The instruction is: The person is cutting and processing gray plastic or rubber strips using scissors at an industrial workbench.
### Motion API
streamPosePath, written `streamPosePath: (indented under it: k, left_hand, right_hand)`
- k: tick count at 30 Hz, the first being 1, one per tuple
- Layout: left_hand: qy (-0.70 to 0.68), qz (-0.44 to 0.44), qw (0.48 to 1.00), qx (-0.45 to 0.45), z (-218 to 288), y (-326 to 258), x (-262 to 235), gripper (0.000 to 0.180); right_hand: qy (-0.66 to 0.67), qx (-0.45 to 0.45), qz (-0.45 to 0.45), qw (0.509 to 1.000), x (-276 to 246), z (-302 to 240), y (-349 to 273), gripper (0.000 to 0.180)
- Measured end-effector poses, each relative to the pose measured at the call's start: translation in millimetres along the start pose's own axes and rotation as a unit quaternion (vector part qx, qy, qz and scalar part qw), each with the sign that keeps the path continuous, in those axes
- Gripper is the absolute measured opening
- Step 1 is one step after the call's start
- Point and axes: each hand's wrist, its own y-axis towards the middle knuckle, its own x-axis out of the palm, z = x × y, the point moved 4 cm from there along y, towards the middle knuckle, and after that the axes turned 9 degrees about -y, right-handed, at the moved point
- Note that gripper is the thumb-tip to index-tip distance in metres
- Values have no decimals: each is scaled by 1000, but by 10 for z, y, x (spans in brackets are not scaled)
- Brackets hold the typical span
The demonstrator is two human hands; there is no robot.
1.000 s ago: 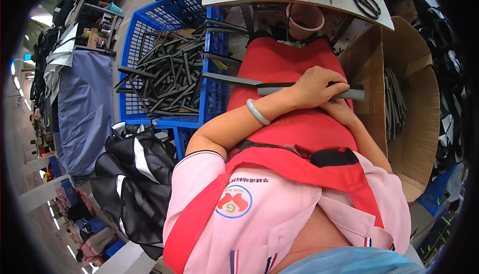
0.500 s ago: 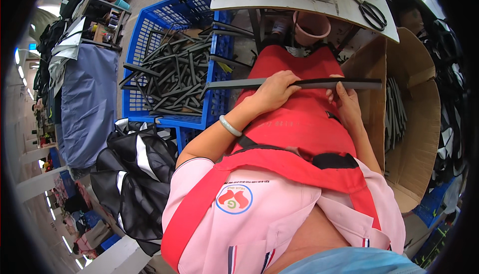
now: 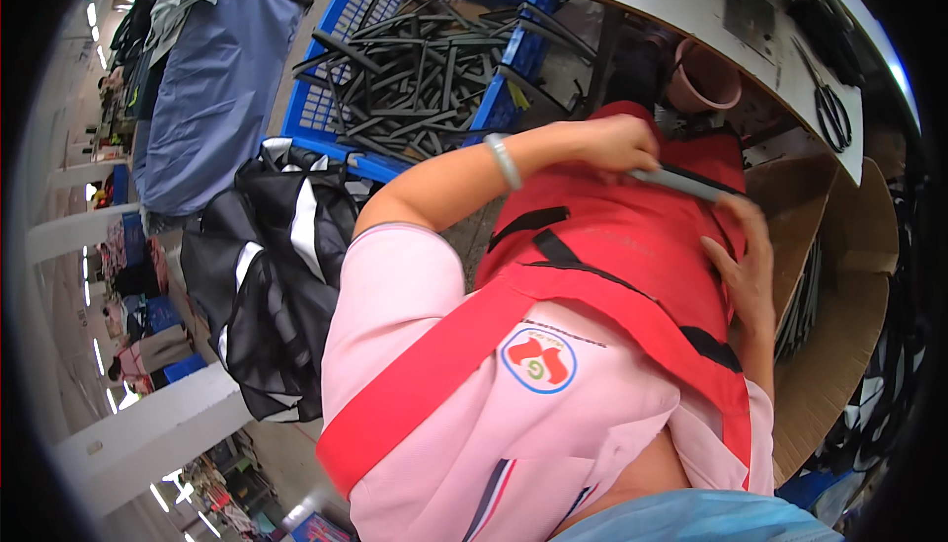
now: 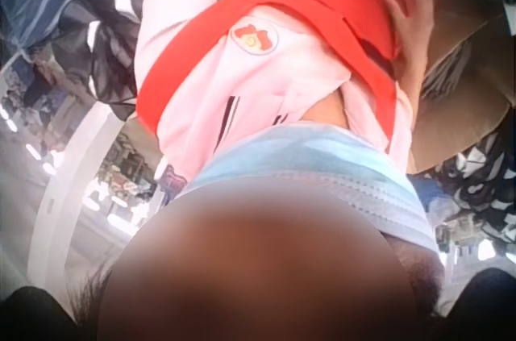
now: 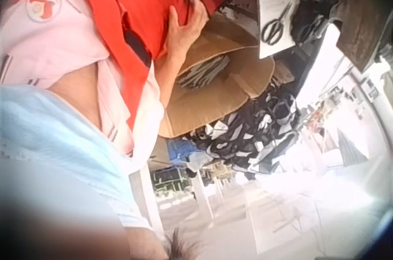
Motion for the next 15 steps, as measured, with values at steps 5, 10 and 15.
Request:
streamPosePath:
  k: [5, 10, 15]
  left_hand:
    - [-77, -94, 890, 439, 1650, -19, 688, 27]
    - [-227, -234, 923, 205, 1430, -100, 592, 31]
    - [-275, -255, 925, 61, 913, -199, 396, 26]
  right_hand:
    - [102, 185, -30, 977, -453, 643, -274, 34]
    - [1, 133, -45, 990, -795, 92, -88, 20]
    - [-7, 49, -173, 984, -298, -95, 177, 26]
